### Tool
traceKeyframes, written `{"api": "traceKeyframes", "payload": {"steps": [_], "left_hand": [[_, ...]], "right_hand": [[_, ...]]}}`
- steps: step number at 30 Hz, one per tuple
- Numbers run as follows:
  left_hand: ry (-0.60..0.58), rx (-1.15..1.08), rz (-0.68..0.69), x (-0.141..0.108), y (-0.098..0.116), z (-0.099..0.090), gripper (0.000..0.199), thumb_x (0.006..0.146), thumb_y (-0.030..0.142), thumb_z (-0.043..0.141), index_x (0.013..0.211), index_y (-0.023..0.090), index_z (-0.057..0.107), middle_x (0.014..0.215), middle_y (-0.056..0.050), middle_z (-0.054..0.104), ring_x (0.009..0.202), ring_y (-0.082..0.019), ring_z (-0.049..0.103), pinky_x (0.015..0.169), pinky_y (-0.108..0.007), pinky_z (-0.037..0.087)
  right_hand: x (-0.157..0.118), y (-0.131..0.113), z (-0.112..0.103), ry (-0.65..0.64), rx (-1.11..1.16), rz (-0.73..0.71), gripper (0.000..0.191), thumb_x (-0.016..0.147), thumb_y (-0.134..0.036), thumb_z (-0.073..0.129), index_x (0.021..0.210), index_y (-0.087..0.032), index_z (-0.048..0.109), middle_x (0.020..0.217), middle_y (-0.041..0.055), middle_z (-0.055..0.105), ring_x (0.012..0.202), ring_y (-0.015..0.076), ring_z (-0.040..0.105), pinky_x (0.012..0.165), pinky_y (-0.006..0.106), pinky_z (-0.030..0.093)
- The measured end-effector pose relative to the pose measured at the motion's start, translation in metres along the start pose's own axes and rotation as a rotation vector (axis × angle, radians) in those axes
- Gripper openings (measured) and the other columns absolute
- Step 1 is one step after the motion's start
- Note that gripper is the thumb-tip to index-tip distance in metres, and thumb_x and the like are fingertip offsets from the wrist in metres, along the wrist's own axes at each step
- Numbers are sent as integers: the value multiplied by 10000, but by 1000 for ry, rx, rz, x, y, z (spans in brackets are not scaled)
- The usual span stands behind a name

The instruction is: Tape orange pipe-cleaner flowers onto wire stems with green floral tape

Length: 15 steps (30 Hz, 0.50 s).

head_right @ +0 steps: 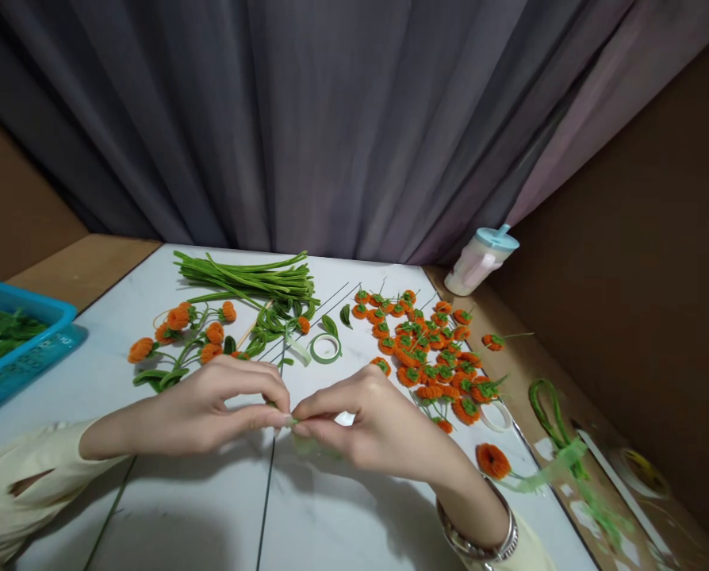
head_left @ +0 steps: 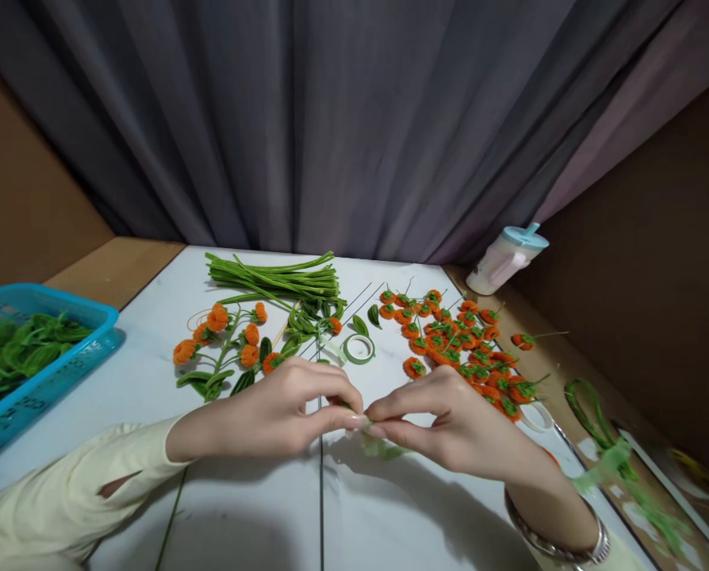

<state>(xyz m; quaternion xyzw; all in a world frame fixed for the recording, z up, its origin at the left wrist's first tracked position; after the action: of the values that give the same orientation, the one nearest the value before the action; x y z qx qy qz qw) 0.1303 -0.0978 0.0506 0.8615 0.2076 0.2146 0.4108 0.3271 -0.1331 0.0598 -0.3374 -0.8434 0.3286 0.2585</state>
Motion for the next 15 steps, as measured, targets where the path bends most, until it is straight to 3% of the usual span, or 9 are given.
{"api": "traceKeyframes", "payload": {"steps": [5, 10, 13, 15], "left_hand": [[-125, -495, -376, 5, -9, 0, 162, 798, 296, 641, 752, 145, 677, 697, -10, 669, 662, -116, 580, 632, -204, 436], [-173, -914, -597, 10, -22, 5, 167, 697, 281, 730, 716, 120, 691, 634, 1, 633, 570, -75, 518, 598, -191, 414], [-184, -983, -675, 12, -25, 8, 199, 695, 304, 733, 700, 113, 678, 639, 2, 614, 560, -67, 488, 602, -193, 407], [-155, -837, -615, 12, -24, 8, 217, 751, 337, 684, 734, 122, 667, 679, -7, 625, 608, -89, 514, 640, -217, 420]], "right_hand": [[-3, -2, 3, 50, -94, -165, 165, 905, -132, 534, 866, -128, 694, 666, 40, 694, 540, 98, 621, 528, 180, 446], [-8, -3, 4, 79, -198, -198, 218, 929, -101, 452, 911, -128, 668, 738, 73, 697, 616, 130, 630, 578, 216, 470], [-9, -1, 5, 81, -266, -165, 235, 938, -120, 432, 934, -127, 667, 728, 78, 688, 619, 140, 623, 566, 224, 472], [-8, 1, 5, 87, -268, -126, 245, 937, -130, 439, 886, -130, 679, 697, 69, 686, 590, 132, 617, 550, 217, 467]]}}
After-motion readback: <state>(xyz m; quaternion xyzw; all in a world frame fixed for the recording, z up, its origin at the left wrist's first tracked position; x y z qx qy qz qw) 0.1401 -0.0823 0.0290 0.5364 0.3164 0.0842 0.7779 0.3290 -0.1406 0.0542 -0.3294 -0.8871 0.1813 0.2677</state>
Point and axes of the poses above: each hand's wrist, its own x-axis towards the middle knuckle, its own z-axis out of the palm, y = z × x, the point moved 1 cm from there along x, towards the middle knuckle
